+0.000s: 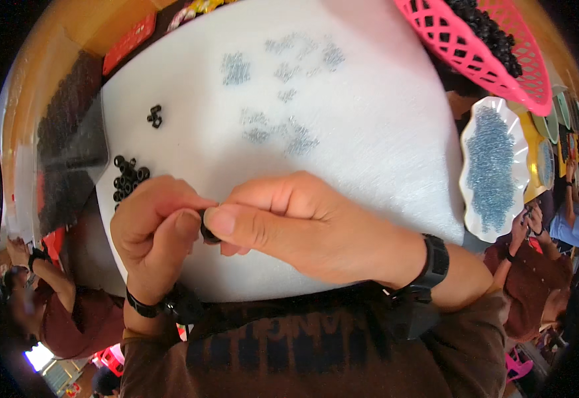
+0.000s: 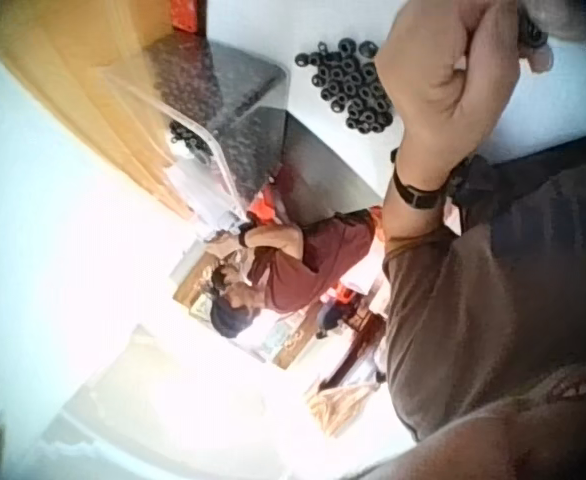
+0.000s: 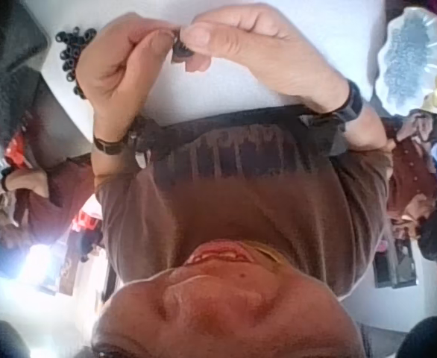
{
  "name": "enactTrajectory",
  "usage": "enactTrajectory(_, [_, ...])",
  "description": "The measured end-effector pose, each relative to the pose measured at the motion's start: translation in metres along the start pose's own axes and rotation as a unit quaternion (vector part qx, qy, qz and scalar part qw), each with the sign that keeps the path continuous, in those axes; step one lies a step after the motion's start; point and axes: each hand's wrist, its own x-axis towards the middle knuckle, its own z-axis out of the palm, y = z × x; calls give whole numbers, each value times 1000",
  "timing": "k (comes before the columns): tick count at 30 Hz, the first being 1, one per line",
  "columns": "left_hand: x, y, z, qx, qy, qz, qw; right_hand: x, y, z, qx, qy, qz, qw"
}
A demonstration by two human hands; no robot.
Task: Assembling small plastic or rubber components by inserting a metal/plastic piece into a black cylinder.
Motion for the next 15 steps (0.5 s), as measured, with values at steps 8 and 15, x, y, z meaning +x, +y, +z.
enactTrajectory(8, [-5,0,2,4,18,-59,998,1,8,-4,-70,-31,-34,997])
enactTrajectory(15, [-5,2,-2,11,-65,-29,997,-2,2,1,-104,-83,-35,990])
